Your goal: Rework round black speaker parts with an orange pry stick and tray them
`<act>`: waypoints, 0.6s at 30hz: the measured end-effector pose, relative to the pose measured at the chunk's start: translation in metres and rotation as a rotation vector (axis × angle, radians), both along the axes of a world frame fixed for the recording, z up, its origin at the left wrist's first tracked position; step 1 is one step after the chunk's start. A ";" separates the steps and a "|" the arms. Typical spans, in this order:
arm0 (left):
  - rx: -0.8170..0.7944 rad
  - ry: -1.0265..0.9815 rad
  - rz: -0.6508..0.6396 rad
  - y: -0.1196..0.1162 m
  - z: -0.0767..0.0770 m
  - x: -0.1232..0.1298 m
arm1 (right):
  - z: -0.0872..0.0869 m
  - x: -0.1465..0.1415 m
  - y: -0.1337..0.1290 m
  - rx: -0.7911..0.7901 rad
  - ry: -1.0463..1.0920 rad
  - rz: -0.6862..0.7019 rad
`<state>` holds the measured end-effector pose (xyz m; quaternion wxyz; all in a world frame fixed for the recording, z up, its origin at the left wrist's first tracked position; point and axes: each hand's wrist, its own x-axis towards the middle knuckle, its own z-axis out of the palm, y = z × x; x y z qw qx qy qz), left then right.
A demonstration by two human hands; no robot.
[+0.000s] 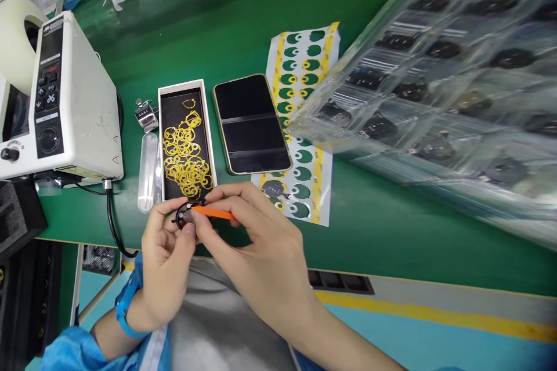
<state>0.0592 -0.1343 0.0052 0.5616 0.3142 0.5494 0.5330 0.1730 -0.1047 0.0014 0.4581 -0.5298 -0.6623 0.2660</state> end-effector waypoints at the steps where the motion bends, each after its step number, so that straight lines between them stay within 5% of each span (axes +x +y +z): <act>1: -0.004 0.015 0.011 0.000 0.000 0.000 | 0.000 -0.001 0.000 -0.003 0.003 0.000; 18: 0.011 0.085 0.074 0.002 -0.007 0.006 | -0.001 -0.008 -0.004 0.052 -0.049 -0.047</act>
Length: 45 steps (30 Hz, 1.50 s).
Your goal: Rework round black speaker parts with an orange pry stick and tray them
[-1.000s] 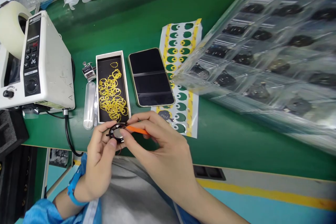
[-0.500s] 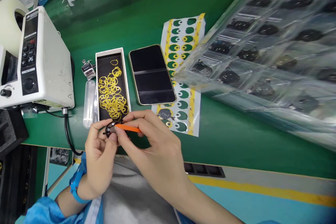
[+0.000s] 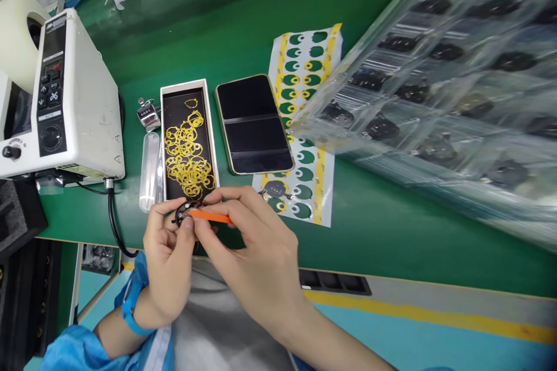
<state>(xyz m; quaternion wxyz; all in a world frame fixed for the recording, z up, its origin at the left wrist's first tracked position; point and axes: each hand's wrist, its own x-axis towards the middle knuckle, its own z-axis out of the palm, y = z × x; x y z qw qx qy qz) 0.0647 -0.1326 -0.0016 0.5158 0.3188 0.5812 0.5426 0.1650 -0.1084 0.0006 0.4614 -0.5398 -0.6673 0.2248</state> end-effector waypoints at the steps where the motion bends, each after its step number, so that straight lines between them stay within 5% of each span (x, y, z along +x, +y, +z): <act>1: 0.004 -0.004 0.003 0.001 0.000 0.000 | 0.000 -0.001 -0.001 0.020 -0.026 -0.008; 6: 0.008 -0.067 0.011 0.005 0.001 0.000 | -0.002 -0.002 -0.001 0.106 -0.092 -0.062; 14: 0.015 -0.084 -0.004 0.008 0.005 -0.002 | 0.001 0.014 0.008 -0.113 0.083 0.142; 45: 0.000 -0.087 -0.005 0.005 0.004 0.000 | 0.005 0.012 0.011 -0.226 0.210 0.195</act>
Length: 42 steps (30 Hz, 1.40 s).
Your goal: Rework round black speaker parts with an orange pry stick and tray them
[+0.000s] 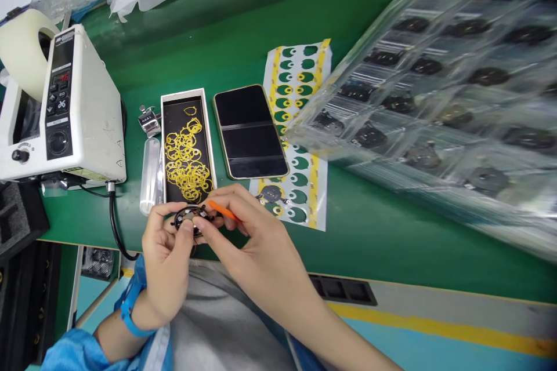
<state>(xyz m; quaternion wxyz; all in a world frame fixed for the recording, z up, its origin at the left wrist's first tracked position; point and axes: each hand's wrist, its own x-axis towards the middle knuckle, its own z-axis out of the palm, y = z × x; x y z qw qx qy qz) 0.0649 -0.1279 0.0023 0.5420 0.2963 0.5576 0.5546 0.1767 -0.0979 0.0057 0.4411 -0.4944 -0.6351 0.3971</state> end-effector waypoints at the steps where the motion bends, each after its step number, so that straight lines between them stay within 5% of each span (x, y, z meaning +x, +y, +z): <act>1: 0.000 -0.003 0.000 0.000 -0.001 0.000 | -0.001 0.000 0.000 0.006 -0.001 0.000; 6: 0.005 0.071 -0.025 -0.001 -0.002 -0.003 | -0.002 -0.001 0.000 0.025 0.006 -0.017; 12: 0.093 0.374 -0.256 0.004 0.007 -0.020 | 0.006 0.005 -0.001 -0.069 0.080 0.023; 19: 0.035 0.125 -0.116 0.004 0.007 -0.017 | 0.015 0.009 0.000 -0.205 0.135 0.042; 30: 0.073 0.420 -0.167 -0.002 0.010 -0.019 | 0.019 0.005 -0.003 -0.278 0.164 0.060; 42: 0.034 0.380 -0.172 -0.001 0.013 -0.018 | 0.017 0.002 -0.005 -0.281 0.141 0.070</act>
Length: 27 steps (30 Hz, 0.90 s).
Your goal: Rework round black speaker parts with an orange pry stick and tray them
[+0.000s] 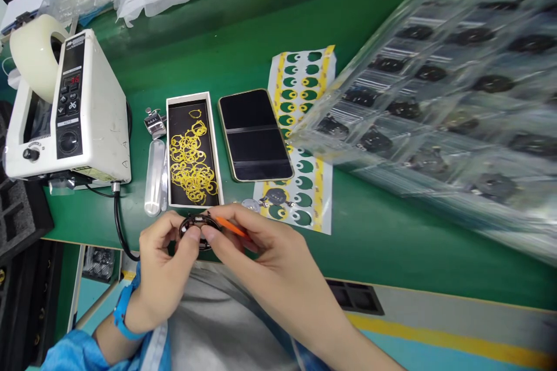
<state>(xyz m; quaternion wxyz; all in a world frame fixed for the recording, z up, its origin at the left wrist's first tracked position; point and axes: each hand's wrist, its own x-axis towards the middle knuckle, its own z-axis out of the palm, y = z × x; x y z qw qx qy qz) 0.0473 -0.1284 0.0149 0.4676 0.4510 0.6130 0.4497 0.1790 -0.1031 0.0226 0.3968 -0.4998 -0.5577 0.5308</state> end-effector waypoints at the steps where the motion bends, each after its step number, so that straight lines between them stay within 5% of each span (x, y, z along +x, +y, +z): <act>1: -0.004 -0.006 0.002 0.000 0.000 0.000 | 0.000 0.000 0.000 -0.002 0.002 0.001; 27: -0.078 -0.001 -0.009 0.002 0.000 -0.001 | -0.004 -0.006 0.000 0.059 -0.022 0.043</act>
